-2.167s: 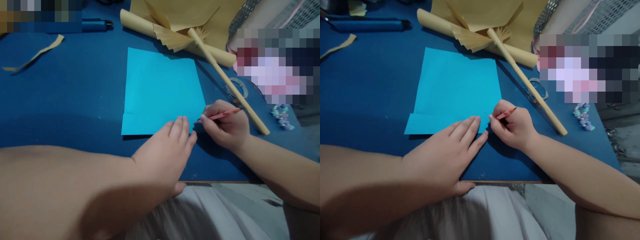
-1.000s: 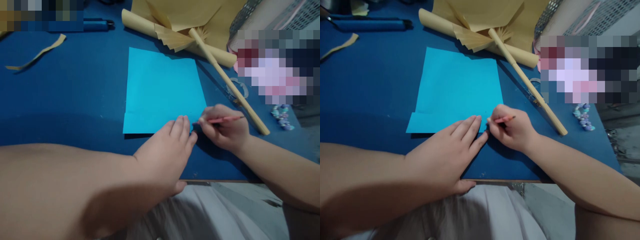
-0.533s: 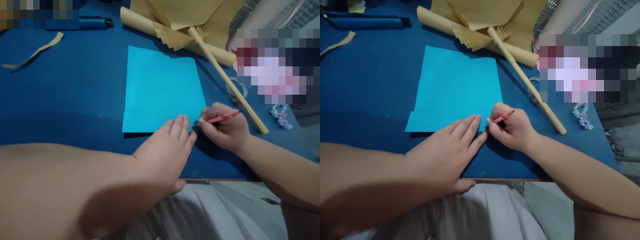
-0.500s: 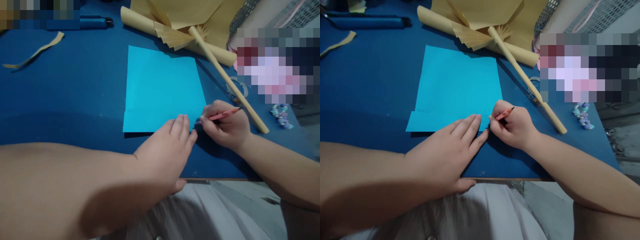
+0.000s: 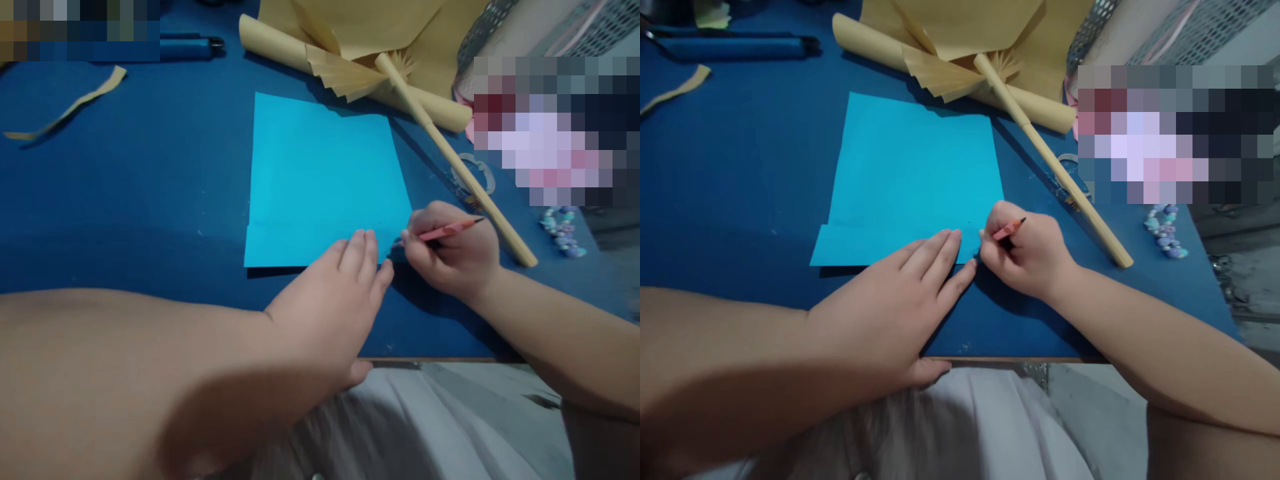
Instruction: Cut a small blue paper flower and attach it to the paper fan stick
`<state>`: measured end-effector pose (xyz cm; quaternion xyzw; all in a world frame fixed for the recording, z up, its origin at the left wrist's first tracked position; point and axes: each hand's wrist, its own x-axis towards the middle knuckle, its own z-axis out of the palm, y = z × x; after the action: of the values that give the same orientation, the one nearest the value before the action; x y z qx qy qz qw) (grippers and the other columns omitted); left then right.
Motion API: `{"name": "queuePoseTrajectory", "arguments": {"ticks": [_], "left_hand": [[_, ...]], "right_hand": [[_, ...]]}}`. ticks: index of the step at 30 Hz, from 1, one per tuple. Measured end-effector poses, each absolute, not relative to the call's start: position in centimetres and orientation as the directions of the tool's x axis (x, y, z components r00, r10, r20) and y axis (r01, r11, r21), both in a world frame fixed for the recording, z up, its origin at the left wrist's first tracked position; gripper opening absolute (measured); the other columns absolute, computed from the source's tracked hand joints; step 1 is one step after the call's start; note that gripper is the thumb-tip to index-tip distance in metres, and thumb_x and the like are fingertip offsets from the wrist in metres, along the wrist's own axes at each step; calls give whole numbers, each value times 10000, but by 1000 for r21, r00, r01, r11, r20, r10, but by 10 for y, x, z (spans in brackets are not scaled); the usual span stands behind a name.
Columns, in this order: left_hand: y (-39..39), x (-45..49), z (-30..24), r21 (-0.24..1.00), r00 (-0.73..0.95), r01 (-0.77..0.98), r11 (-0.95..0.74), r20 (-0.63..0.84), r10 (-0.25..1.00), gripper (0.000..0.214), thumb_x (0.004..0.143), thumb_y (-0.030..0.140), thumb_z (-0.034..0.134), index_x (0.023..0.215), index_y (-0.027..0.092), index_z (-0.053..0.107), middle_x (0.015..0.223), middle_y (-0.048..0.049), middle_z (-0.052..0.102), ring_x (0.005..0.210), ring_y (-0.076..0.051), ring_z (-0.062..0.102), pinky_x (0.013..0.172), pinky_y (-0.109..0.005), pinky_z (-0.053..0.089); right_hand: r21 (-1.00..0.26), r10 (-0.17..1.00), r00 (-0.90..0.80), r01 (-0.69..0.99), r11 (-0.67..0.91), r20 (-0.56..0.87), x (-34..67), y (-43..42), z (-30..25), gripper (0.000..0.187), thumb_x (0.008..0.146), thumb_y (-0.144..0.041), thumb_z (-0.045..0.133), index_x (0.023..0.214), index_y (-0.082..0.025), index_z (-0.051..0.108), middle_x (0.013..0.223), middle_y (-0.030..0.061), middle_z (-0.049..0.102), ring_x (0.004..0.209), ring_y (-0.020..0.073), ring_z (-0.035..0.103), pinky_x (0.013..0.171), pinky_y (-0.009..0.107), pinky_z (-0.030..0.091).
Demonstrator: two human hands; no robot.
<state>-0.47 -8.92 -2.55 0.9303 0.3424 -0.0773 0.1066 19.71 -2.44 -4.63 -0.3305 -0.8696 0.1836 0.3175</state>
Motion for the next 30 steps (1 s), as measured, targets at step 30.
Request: {"name": "queuePoseTrajectory", "arguments": {"ticks": [30], "left_hand": [[-105,-12,-22,22,809,577,-816,123,575,536,992,393,485,1320,-3,635,1263,-293,674,1163,-431,662,779,-472,604]], "right_hand": [[-994,921,-377,-94,64,95,195,-8,-28,255,982,-524,513,1043,-300,620,1120,49,738,1065,241,704,902,510,577]]}}
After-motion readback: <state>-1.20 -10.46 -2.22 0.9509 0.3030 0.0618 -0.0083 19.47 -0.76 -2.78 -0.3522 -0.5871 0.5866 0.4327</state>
